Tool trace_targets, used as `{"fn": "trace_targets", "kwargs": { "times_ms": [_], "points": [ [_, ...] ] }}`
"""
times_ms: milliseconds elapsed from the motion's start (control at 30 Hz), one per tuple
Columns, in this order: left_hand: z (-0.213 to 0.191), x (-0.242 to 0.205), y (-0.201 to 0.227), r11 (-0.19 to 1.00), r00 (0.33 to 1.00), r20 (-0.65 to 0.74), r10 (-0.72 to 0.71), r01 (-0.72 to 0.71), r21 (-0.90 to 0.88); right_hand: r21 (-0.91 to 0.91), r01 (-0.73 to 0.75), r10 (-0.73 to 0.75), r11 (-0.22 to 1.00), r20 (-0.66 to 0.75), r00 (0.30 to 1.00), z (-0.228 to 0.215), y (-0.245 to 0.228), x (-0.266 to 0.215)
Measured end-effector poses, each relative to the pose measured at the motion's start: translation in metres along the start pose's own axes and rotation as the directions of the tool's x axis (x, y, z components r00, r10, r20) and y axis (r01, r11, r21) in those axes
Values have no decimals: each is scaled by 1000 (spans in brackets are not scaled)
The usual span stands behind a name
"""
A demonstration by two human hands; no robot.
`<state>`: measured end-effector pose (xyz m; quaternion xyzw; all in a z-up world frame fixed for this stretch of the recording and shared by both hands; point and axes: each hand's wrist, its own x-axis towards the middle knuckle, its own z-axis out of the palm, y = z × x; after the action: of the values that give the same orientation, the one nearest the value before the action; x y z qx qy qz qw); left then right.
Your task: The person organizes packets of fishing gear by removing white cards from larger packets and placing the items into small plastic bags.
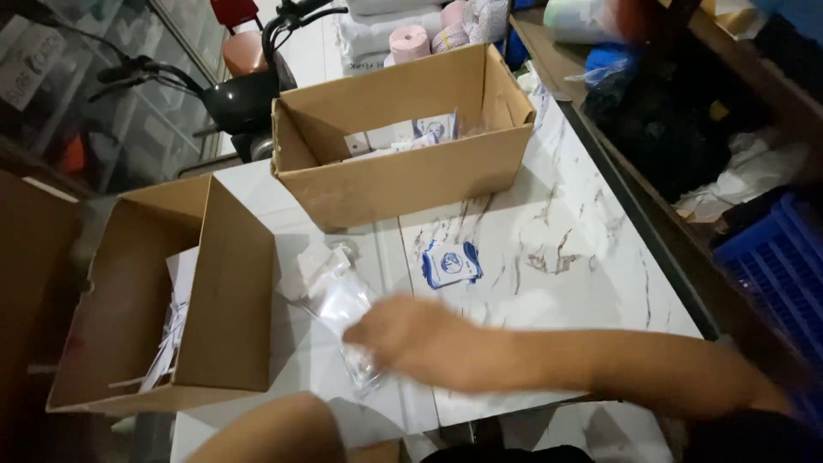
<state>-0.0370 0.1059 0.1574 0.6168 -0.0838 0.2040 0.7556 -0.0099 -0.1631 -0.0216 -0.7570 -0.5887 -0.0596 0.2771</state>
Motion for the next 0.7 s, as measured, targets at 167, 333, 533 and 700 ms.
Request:
{"fn": "trace_targets", "kwargs": {
  "times_ms": [167,333,533,700],
  "points": [
    [83,-27,-73,996,994,-69,88,-86,31,505,-160,343,848,-294,892,-88,17,-1],
    [127,-47,-127,980,973,-125,196,-188,71,566,-281,567,775,-425,706,-95,27,-20],
    [112,-51,-228,965,964,-44,-261,261,-7,545,-282,537,790,-391,747,-60,44,-19],
    [95,-35,-238,956,959,-177,-222,178,-235,621,-472,704,626,-190,685,-49,71,-38]
  ]
}}
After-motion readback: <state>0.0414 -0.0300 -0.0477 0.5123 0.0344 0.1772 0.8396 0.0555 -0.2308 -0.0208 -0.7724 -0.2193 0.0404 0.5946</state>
